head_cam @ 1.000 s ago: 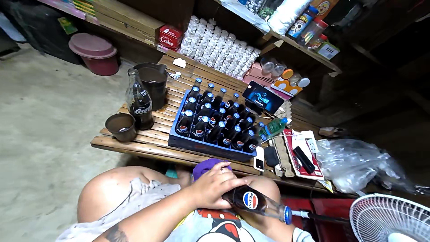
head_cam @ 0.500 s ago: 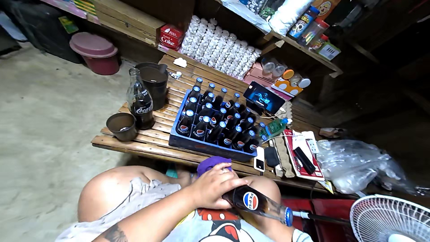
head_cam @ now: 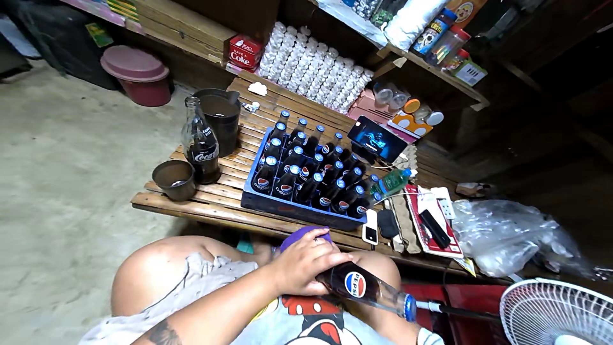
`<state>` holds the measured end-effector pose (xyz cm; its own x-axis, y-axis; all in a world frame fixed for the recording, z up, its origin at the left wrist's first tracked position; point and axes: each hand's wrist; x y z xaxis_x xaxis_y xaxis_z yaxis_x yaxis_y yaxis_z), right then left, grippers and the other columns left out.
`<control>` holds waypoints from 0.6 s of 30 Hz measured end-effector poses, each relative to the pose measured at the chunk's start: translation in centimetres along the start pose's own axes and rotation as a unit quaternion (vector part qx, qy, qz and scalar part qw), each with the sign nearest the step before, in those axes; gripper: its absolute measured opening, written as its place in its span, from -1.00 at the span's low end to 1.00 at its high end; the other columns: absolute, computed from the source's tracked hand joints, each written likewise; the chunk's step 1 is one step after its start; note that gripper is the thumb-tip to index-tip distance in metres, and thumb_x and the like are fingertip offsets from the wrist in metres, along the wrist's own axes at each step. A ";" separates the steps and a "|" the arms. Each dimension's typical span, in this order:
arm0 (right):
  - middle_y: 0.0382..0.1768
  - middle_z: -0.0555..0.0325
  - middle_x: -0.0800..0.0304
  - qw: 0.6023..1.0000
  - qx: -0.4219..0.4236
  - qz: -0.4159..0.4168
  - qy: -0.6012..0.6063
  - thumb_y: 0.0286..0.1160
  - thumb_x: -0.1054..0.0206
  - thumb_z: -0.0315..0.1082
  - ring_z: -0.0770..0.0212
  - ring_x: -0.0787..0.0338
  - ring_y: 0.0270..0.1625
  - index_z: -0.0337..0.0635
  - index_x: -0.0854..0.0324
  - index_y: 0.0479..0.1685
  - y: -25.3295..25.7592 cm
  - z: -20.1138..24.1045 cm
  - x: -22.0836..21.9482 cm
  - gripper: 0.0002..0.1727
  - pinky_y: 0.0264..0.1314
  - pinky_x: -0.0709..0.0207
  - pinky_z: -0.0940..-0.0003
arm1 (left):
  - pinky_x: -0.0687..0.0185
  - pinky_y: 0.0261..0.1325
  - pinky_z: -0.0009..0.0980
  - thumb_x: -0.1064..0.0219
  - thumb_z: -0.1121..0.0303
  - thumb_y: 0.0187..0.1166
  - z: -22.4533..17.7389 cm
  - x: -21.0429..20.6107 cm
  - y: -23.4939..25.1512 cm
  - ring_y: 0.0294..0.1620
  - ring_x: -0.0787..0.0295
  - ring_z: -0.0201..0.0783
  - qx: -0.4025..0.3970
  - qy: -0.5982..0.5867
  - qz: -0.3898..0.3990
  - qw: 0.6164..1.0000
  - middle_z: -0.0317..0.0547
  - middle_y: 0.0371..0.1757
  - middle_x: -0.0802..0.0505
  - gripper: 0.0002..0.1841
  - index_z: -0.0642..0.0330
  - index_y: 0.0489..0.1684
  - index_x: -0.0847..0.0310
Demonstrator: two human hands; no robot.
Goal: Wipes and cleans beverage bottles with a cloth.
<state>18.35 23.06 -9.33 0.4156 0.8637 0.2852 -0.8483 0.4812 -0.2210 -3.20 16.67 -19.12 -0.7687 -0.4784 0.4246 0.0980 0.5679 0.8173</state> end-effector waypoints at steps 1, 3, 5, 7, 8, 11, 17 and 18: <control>-0.07 0.10 -0.82 0.999 0.032 0.010 -0.027 0.46 -0.24 -0.66 0.65 -0.71 0.04 -0.52 -0.64 0.09 -0.3 1.2 0.3 -0.74 0.23 -0.51 0.75 | -0.24 0.75 -0.07 -0.49 0.07 0.41 0.0 0.0 0.0 0.20 -0.79 -0.21 -0.001 -0.002 -0.005 1.000 -0.12 0.03 -0.86 -0.38 0.00 0.50 -0.51; 0.08 -0.01 -0.82 0.989 0.060 0.045 -0.126 0.59 -0.23 -0.54 0.60 -0.71 0.19 -0.54 -0.61 0.22 -0.7 4.1 0.6 -0.69 0.37 -0.46 0.71 | -0.24 0.75 -0.09 -0.48 0.07 0.43 0.1 -0.1 0.0 0.20 -0.79 -0.21 -0.001 0.001 -0.011 1.000 -0.13 0.02 -0.85 -0.40 -0.01 0.49 -0.52; 0.14 -0.12 -0.80 0.983 0.064 0.064 -0.157 0.64 -0.23 -0.47 0.49 -0.71 0.25 -0.56 -0.58 0.27 -1.1 4.5 0.9 -0.65 0.43 -0.46 0.66 | -0.24 0.75 -0.09 -0.45 0.08 0.45 0.1 -0.1 0.0 0.20 -0.78 -0.22 -0.004 0.006 -0.016 1.000 -0.15 0.01 -0.85 -0.43 -0.03 0.47 -0.52; 0.16 -0.11 -0.80 0.976 -0.063 0.074 -0.195 0.56 -0.27 -0.54 0.47 -0.70 0.24 -0.55 -0.60 0.27 -0.7 7.5 0.5 -0.65 0.40 -0.43 0.65 | -0.21 0.76 -0.09 -0.43 0.07 0.47 0.1 -0.1 -0.1 0.21 -0.77 -0.23 -0.007 0.011 -0.020 1.000 -0.17 0.01 -0.84 -0.45 -0.04 0.47 -0.53; 0.27 0.01 -0.76 0.959 -0.157 0.107 -0.212 0.62 -0.25 -0.54 0.54 -0.65 0.32 -0.46 -0.57 0.37 0.2 9.8 0.3 -0.63 0.48 -0.36 0.66 | -0.21 0.76 -0.08 -0.43 0.08 0.47 0.1 -0.1 -0.1 0.21 -0.77 -0.23 -0.009 0.013 -0.023 1.000 -0.17 0.01 -0.84 -0.45 -0.03 0.47 -0.53; 0.04 -0.09 -0.81 0.990 0.012 0.055 -0.127 0.54 -0.25 -0.58 0.54 -0.71 0.14 -0.59 -0.60 0.19 -0.4 6.2 0.5 -0.69 0.31 -0.46 0.73 | -0.21 0.77 -0.09 -0.42 0.07 0.48 0.1 -0.1 -0.2 0.22 -0.76 -0.24 -0.004 0.019 -0.031 0.999 -0.16 0.03 -0.83 -0.45 -0.03 0.47 -0.51; -0.18 0.29 -0.80 0.998 -0.008 -0.012 0.062 0.55 -0.20 -0.61 0.72 -0.69 -0.04 -0.40 -0.65 0.02 1.4 1.1 -0.9 -0.81 0.13 -0.52 0.80 | -0.23 0.76 -0.09 -0.46 0.04 0.44 0.5 0.1 -0.3 0.20 -0.77 -0.24 0.006 0.027 -0.035 0.999 -0.16 0.02 -0.84 -0.39 -0.04 0.51 -0.50; -0.24 0.31 -0.79 0.996 -0.040 -0.025 0.080 0.55 -0.21 -0.60 0.69 -0.70 -0.09 -0.35 -0.67 -0.08 2.3 0.4 -1.6 -0.86 0.08 -0.53 0.78 | -0.23 0.76 -0.10 -0.46 0.04 0.43 0.5 0.1 -0.3 0.20 -0.77 -0.25 0.005 0.027 -0.038 0.999 -0.16 0.03 -0.83 -0.39 -0.03 0.50 -0.49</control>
<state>15.54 22.72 -9.94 0.5096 0.8478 0.1467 -0.7990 0.5296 -0.2848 -3.63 16.82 -19.51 -0.7388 -0.5555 0.3817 0.0340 0.5349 0.8442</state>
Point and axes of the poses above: each hand's wrist, its own y-axis towards the middle knuckle, its own x-axis out of the back of the hand, z = x × y
